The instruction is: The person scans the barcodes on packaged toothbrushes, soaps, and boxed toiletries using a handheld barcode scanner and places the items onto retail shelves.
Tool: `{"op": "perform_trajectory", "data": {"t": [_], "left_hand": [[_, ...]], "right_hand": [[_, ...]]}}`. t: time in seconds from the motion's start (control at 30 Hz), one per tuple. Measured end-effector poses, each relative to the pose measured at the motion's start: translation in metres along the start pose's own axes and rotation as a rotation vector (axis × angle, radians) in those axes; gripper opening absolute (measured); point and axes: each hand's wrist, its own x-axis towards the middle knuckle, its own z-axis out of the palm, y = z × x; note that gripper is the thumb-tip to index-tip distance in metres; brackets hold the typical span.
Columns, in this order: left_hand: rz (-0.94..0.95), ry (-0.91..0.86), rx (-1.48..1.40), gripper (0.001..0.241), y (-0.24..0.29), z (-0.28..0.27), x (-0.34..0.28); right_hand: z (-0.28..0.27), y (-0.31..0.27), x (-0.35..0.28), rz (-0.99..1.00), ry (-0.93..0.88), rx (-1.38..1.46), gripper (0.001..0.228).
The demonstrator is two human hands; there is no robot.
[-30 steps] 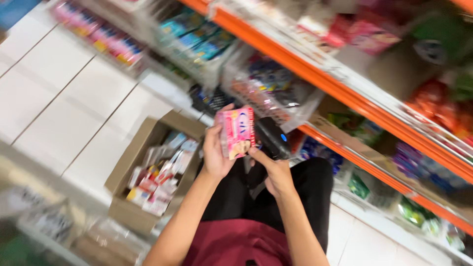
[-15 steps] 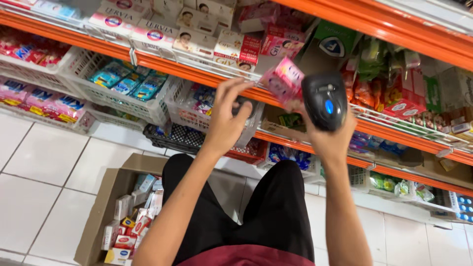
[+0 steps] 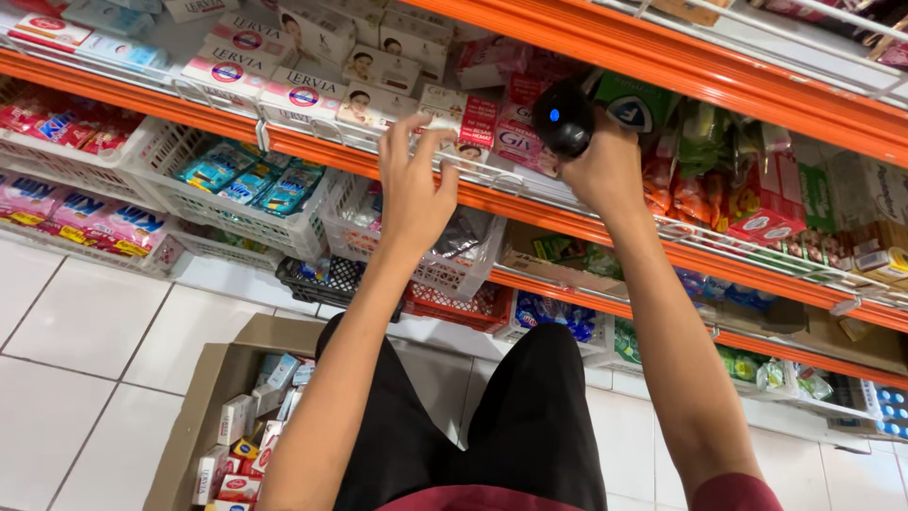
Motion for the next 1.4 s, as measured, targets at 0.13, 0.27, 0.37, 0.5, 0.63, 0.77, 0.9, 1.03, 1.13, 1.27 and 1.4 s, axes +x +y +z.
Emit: {"op": "perform_trajectory", "data": {"t": [0.13, 0.27, 0.37, 0.5, 0.63, 0.77, 0.9, 1.03, 1.13, 1.27, 1.4], "left_hand": [[-0.055, 0.036, -0.011, 0.026, -0.008, -0.016, -0.031], [-0.134, 0.045, -0.043, 0.022, -0.021, -0.032, -0.054], [-0.176, 0.054, -0.043, 0.021, -0.031, -0.043, -0.062], [-0.216, 0.061, -0.04, 0.024, -0.039, -0.056, -0.074], [-0.329, 0.103, -0.034, 0.022, -0.065, -0.078, -0.111], [-0.516, 0.185, 0.053, 0.019, -0.136, -0.11, -0.197], [-0.842, 0.189, 0.079, 0.017, -0.231, -0.126, -0.346], [-1.081, -0.038, 0.271, 0.016, -0.283, -0.127, -0.48], [-1.519, -0.159, 0.321, 0.039, -0.286, -0.127, -0.55], [-1.644, -0.351, 0.509, 0.058, -0.276, -0.141, -0.591], [-1.85, -0.331, 0.447, 0.1, -0.264, -0.158, -0.581]], "right_hand": [[0.008, 0.01, 0.01, 0.093, -0.109, -0.012, 0.045], [-0.005, 0.023, 0.012, 0.06, -0.242, 0.018, 0.052], [-0.005, 0.03, 0.012, 0.018, -0.232, -0.005, 0.058], [0.004, 0.028, 0.01, 0.045, -0.246, 0.046, 0.045], [-0.005, -0.011, -0.022, 0.131, -0.043, -0.313, 0.06], [-0.003, -0.092, -0.076, 0.003, -0.091, 0.1, 0.034], [0.071, -0.183, -0.137, 0.129, -0.335, 0.39, 0.04], [0.17, -0.255, -0.189, 0.006, -0.626, 0.655, 0.037], [0.239, -0.298, -0.216, 0.009, -0.771, 0.869, 0.038], [0.298, -0.324, -0.237, 0.034, -0.947, 0.796, 0.034], [0.318, -0.321, -0.241, 0.031, -0.996, 0.734, 0.035]]}}
